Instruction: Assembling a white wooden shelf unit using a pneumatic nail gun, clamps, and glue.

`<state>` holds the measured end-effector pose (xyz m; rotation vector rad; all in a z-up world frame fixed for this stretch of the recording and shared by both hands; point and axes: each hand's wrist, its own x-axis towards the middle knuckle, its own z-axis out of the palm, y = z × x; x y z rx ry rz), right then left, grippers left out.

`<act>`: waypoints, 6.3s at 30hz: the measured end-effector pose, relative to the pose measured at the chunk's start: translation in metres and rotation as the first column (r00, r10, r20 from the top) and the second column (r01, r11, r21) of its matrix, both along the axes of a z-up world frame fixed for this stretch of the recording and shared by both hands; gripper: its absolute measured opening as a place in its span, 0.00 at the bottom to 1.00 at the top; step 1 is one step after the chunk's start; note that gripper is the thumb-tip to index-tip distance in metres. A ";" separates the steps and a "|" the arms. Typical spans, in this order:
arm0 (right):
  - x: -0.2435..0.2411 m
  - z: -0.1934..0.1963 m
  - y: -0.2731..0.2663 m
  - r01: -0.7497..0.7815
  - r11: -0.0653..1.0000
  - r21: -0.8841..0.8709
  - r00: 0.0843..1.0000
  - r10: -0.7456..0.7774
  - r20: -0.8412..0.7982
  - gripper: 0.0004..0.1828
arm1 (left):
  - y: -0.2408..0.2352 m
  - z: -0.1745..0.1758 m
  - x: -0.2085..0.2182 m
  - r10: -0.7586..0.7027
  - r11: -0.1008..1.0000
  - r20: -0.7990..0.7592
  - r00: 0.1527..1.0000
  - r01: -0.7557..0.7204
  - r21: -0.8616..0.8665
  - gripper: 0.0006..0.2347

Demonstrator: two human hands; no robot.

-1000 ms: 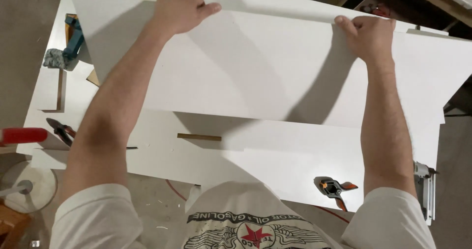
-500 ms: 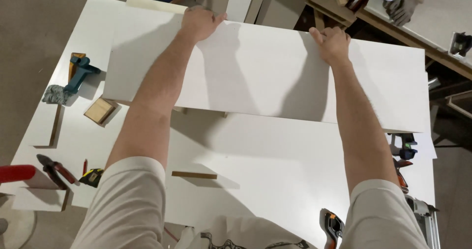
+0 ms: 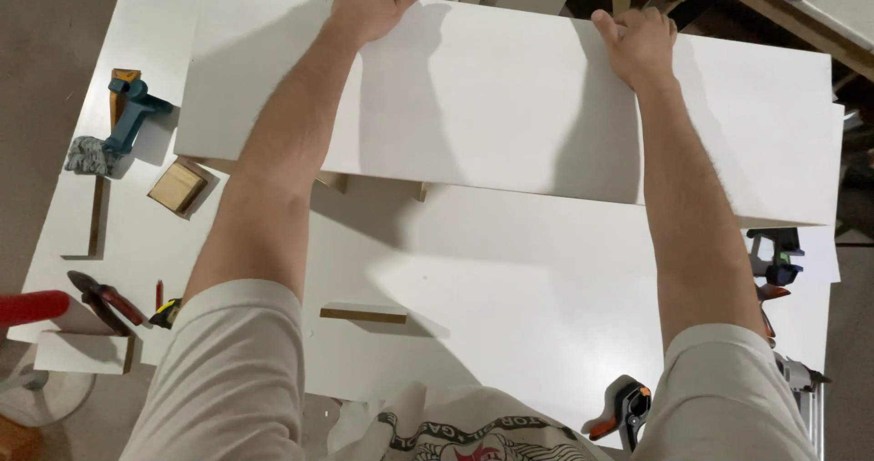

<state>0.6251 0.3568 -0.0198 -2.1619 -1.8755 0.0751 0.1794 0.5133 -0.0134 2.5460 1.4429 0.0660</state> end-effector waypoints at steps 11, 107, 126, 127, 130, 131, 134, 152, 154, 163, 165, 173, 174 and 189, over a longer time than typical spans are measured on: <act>-0.224 0.002 -0.292 -0.431 0.881 0.194 0.637 0.450 -0.626 0.03 | -0.277 0.078 -0.108 -0.357 0.846 0.656 0.665 -0.067 0.529 0.09; -0.483 0.005 -0.327 -0.169 0.850 0.500 -0.722 0.239 -0.649 0.49 | -0.470 -0.046 -0.248 0.762 0.605 0.619 0.190 0.132 -0.785 0.12; -0.436 -0.070 -0.359 -0.166 0.972 0.169 -0.595 0.038 -0.803 0.44 | -0.345 -0.139 -0.481 0.711 0.698 0.327 0.623 -0.681 -0.220 0.10; -0.440 -0.065 -0.358 -0.176 0.972 0.153 -0.572 0.026 -0.820 0.44 | -0.318 -0.148 -0.496 0.679 0.715 0.324 0.659 -0.694 -0.085 0.09; -0.446 -0.045 -0.364 -0.212 0.971 0.107 -0.532 -0.023 -0.846 0.43 | -0.237 -0.188 -0.533 0.553 0.761 0.308 0.774 -0.620 0.192 0.10; -0.447 -0.038 -0.366 -0.253 0.964 0.076 -0.519 -0.069 -0.852 0.42 | -0.209 -0.204 -0.542 0.469 0.770 0.284 0.836 -0.545 0.333 0.11; -0.441 -0.037 -0.373 -0.214 0.974 0.072 -0.534 -0.054 -0.844 0.45 | -0.145 -0.252 -0.564 0.356 0.645 0.262 0.897 -0.439 0.626 0.09; -0.469 0.045 -0.325 -0.301 0.943 0.141 0.355 0.247 -0.902 0.49 | -0.288 -0.042 -0.432 0.561 0.628 0.820 0.113 -0.704 -0.332 0.09; -0.477 0.041 -0.322 -0.301 0.925 0.231 0.430 0.347 -0.834 0.47 | -0.334 -0.020 -0.379 0.530 0.734 0.847 0.045 -0.526 -0.431 0.11; -0.488 0.024 -0.335 -0.393 0.810 0.436 0.811 0.528 -0.250 0.37 | -0.419 0.038 -0.260 0.585 0.762 0.810 0.026 0.322 -0.561 0.13; -0.479 0.019 -0.338 -0.405 0.800 0.442 0.855 0.503 -0.127 0.40 | -0.424 0.043 -0.259 0.585 0.734 0.807 0.081 0.370 -0.569 0.14; -0.481 0.023 -0.376 -0.318 0.881 0.350 0.879 0.412 -0.238 0.42 | -0.435 0.050 -0.249 0.181 0.960 0.923 0.339 0.142 -0.240 0.13; -0.481 0.023 -0.375 -0.312 0.881 0.356 0.882 0.408 -0.236 0.42 | -0.439 0.048 -0.249 0.173 0.961 0.924 0.341 0.148 -0.235 0.13; -0.442 0.026 -0.374 -0.301 0.895 0.328 0.916 0.367 -0.161 0.42 | -0.460 0.056 -0.249 0.311 0.897 0.864 0.397 0.178 -0.405 0.15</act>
